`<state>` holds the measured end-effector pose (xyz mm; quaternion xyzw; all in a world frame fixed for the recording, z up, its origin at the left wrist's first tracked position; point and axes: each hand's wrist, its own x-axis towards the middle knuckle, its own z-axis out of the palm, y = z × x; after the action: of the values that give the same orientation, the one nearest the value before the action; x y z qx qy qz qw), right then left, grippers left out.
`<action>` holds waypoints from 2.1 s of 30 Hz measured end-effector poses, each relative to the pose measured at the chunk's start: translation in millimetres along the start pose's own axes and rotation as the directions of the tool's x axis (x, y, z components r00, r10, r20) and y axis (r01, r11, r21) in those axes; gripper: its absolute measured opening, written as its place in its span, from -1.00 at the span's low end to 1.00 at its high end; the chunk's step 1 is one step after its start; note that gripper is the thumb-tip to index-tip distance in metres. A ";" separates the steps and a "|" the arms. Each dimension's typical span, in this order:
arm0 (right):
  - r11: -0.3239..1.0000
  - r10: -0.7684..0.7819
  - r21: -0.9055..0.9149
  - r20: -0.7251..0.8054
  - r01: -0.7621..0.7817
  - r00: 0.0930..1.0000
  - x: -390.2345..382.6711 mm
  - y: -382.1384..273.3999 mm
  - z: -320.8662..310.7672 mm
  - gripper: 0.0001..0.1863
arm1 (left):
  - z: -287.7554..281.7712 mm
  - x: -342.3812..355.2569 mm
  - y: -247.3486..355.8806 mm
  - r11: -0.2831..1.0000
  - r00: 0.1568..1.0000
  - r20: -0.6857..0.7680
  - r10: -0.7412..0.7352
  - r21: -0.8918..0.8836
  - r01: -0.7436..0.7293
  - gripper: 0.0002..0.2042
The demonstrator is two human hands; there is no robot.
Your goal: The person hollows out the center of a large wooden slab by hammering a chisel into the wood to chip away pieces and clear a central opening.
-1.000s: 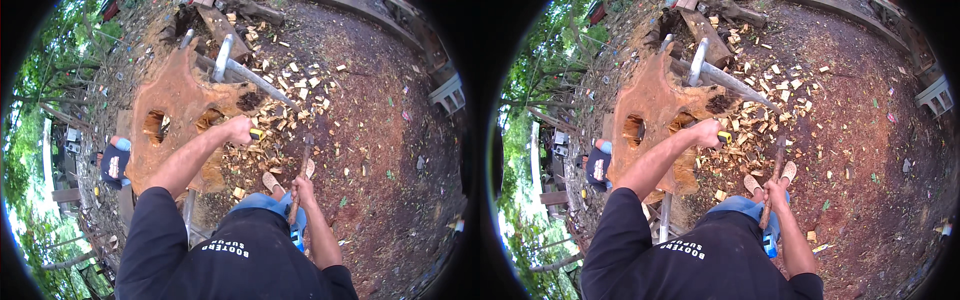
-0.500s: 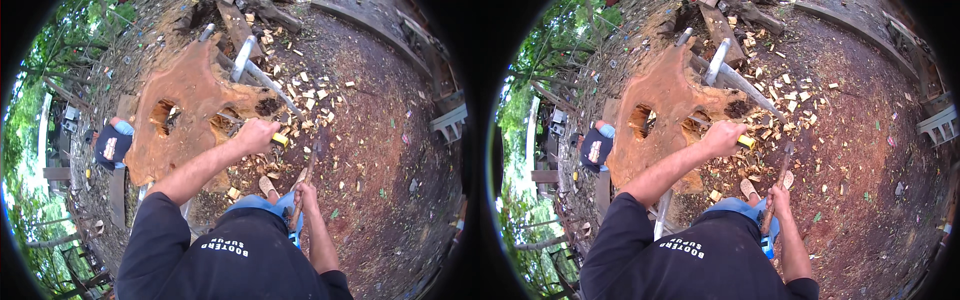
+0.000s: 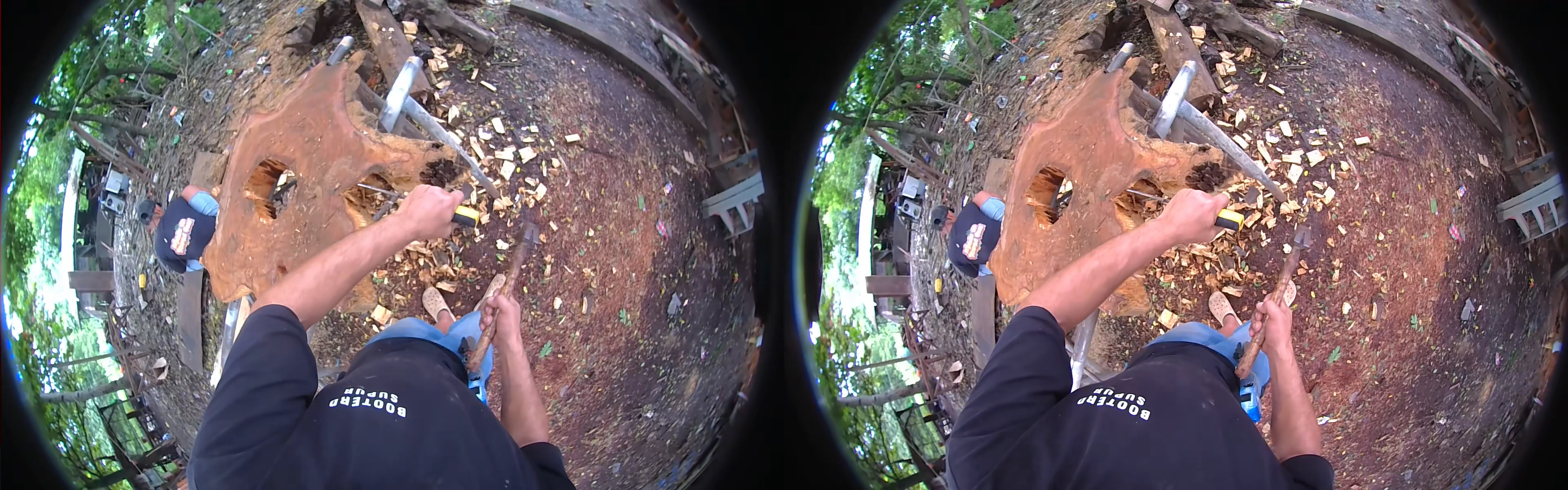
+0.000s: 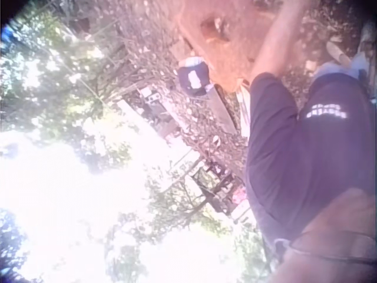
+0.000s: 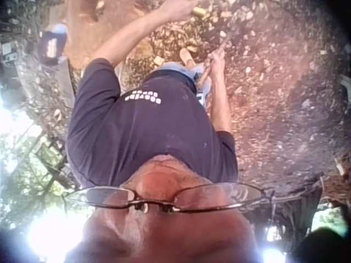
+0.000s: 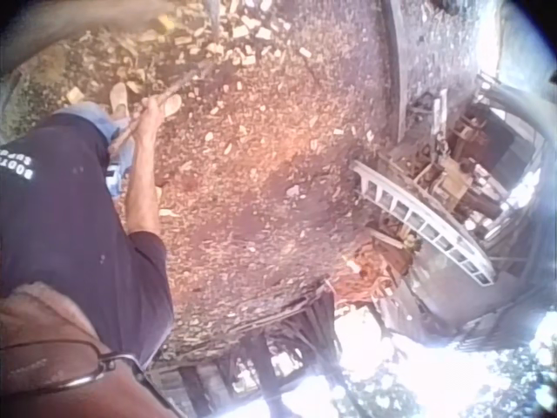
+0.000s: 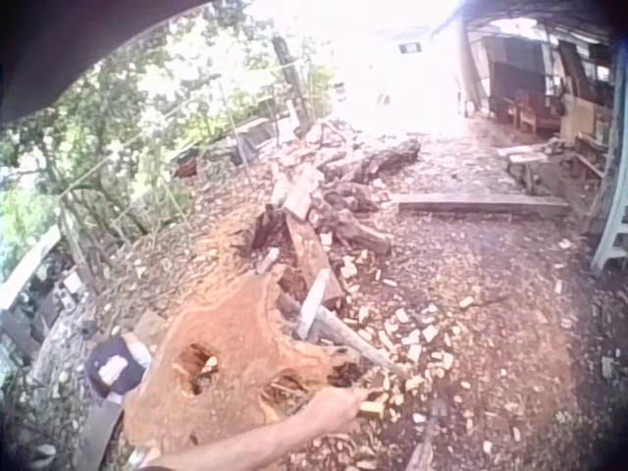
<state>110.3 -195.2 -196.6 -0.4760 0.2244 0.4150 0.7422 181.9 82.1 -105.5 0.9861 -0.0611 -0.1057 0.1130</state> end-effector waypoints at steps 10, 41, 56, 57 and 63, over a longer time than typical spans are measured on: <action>0.931 -0.365 0.015 0.107 0.365 0.925 -7.2 10.3 81.9 -0.91 | -4.9 0.4 -7.5 0.999 0.998 -0.058 -0.001 -0.045 -0.001 -0.71; 0.973 -0.227 0.037 0.028 0.226 0.974 2.3 15.4 64.0 -0.85 | 23.2 -12.4 -8.2 0.998 0.998 0.014 0.066 0.008 -0.066 -0.76; 0.977 -0.196 0.092 0.025 0.193 0.980 17.4 79.8 93.6 -0.93 | 27.9 -14.4 -13.9 0.995 0.997 0.018 0.079 0.058 -0.080 -0.81; 0.977 -0.195 0.092 0.030 0.192 0.980 13.9 74.4 91.3 -0.93 | 29.0 -14.1 -15.6 0.995 0.997 0.018 0.075 0.060 -0.076 -0.81; 0.965 -0.257 -0.020 0.098 0.260 0.961 21.3 81.6 106.3 -0.95 | 33.2 -4.6 -15.1 0.994 0.996 0.061 0.066 0.087 -0.071 -0.80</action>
<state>47.8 -75.2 -207.2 -0.4931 0.1182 0.3400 0.7921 171.5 90.4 -139.8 0.9840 -0.1027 -0.1274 0.0709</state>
